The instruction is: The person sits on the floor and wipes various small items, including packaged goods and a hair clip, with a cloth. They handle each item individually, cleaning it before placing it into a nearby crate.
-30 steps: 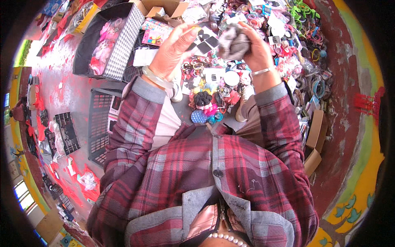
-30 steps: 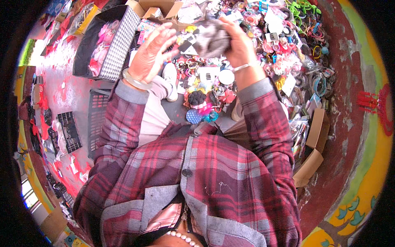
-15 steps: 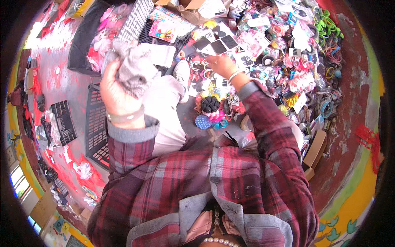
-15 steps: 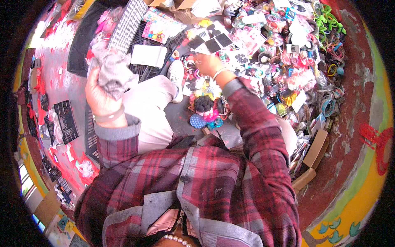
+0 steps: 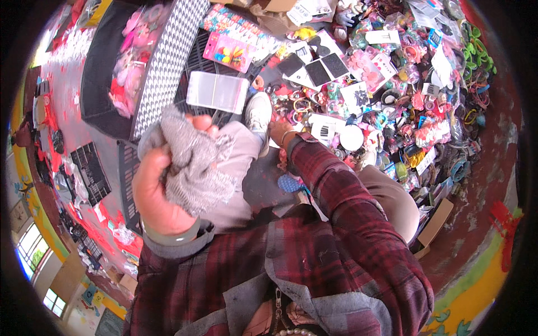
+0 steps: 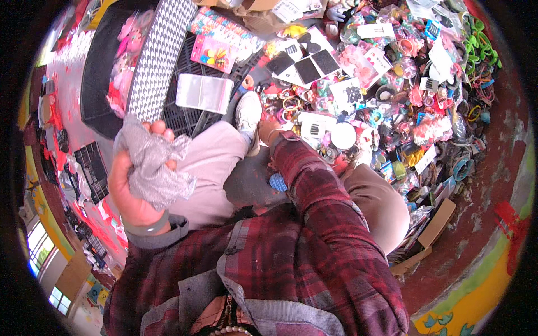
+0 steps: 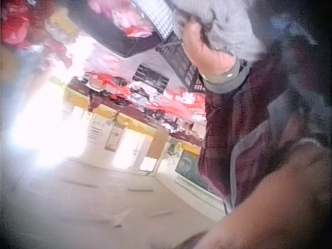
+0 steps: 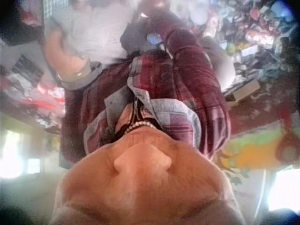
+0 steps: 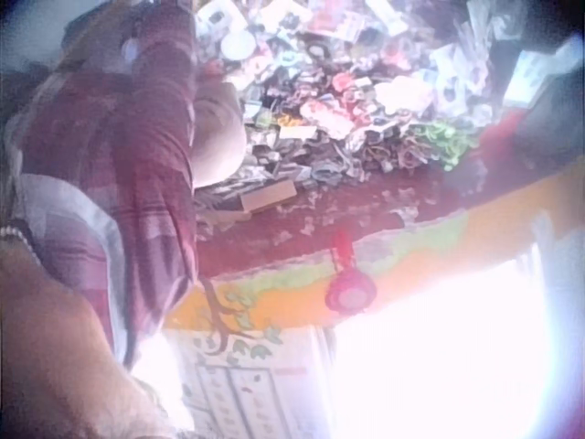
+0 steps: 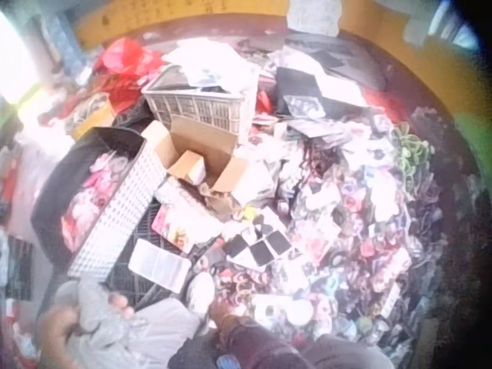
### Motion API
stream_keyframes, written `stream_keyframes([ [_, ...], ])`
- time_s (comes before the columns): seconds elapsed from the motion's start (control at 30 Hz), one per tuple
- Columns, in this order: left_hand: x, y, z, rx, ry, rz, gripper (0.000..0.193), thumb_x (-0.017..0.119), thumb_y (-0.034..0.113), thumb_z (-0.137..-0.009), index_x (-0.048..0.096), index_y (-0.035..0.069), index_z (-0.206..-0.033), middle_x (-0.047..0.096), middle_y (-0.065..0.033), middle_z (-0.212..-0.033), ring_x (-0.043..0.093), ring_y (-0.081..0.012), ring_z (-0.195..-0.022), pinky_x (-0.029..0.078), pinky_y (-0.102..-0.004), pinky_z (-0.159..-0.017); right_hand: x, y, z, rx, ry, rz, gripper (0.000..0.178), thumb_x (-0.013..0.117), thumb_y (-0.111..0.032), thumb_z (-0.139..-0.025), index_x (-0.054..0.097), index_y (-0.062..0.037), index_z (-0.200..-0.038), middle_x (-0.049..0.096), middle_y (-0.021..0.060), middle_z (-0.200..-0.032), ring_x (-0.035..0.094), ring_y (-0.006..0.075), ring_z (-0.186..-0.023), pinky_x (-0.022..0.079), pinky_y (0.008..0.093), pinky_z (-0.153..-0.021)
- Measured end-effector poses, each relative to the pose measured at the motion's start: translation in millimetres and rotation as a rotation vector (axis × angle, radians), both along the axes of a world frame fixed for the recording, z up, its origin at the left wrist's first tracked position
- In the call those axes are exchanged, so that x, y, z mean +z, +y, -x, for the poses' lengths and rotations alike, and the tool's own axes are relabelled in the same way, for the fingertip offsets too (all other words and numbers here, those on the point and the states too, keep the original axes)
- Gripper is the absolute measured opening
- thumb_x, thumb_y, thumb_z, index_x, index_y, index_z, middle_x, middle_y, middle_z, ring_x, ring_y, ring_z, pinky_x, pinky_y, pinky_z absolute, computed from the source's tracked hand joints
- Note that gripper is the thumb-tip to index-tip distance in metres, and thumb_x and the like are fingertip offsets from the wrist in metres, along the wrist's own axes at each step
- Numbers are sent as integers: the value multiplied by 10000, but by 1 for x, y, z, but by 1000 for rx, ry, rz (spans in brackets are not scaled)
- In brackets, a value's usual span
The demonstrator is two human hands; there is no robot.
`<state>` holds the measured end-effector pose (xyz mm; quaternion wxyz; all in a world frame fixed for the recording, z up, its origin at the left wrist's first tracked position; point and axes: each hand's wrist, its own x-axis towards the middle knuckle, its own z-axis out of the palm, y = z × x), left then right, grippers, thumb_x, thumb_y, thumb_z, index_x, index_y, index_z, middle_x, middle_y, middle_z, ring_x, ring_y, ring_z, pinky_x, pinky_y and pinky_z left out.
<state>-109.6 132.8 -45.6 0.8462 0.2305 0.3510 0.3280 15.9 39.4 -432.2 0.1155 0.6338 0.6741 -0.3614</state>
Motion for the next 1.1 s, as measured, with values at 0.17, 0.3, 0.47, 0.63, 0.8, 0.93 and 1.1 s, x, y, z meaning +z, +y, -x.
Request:
stream_keyframes([
  [0.17,-3,6,4,-61,10,17,402,436,207,-858,423,-14,-1194,492,-183,-1172,456,-308,-1096,489,-411,-728,-12,-3,-7,113,-55,-126,246,455,-181,-822,645,-91,-950,591,78,-1035,577,236,-938,483,366,-738],
  [0.3,-1,2,5,-48,0,16,422,438,212,-857,400,-11,-1213,482,-183,-1185,458,-301,-1094,484,-415,-744,12,-7,-10,206,-91,-76,236,490,-172,-804,654,-92,-954,590,66,-1055,565,227,-967,475,361,-754],
  [0.47,4,-8,3,-28,-164,85,401,373,125,-828,409,-55,-1184,513,-213,-1144,495,-315,-1071,390,-429,-925,49,-27,-28,388,-49,-162,180,525,-130,-732,681,-92,-814,650,93,-788,632,254,-739,498,395,-592],
  [0.63,-1,-19,4,-81,-267,100,479,430,162,-842,328,-59,-1254,395,-238,-1264,368,-356,-1197,425,-476,-887,81,-55,-71,-5,20,-380,175,536,-192,-723,686,-173,-810,645,84,-784,622,264,-733,496,391,-638],
  [0.8,3,-38,-11,-140,-386,115,457,402,141,-827,359,-67,-1232,450,-232,-1216,425,-346,-1153,432,-438,-887,92,-89,-137,-797,211,-221,205,640,-253,-702,676,-150,-875,649,88,-792,629,213,-711,484,304,-668],
  [0.93,2,-50,-29,-219,-372,68,452,395,134,-814,373,-57,-1223,481,-227,-1184,459,-326,-1118,404,-448,-915,99,-130,-178,-1060,440,-258,250,667,-202,-690,659,-55,-891,652,58,-755,593,135,-666,463,258,-653],
  [1.1,12,-76,-55,-192,-213,54,402,388,122,-813,441,-74,-1160,552,-180,-1091,552,-276,-974,451,-384,-849,103,-170,-211,-1450,454,-226,189,600,-152,-738,629,-20,-871,607,73,-676,573,145,-570,467,300,-549],
])
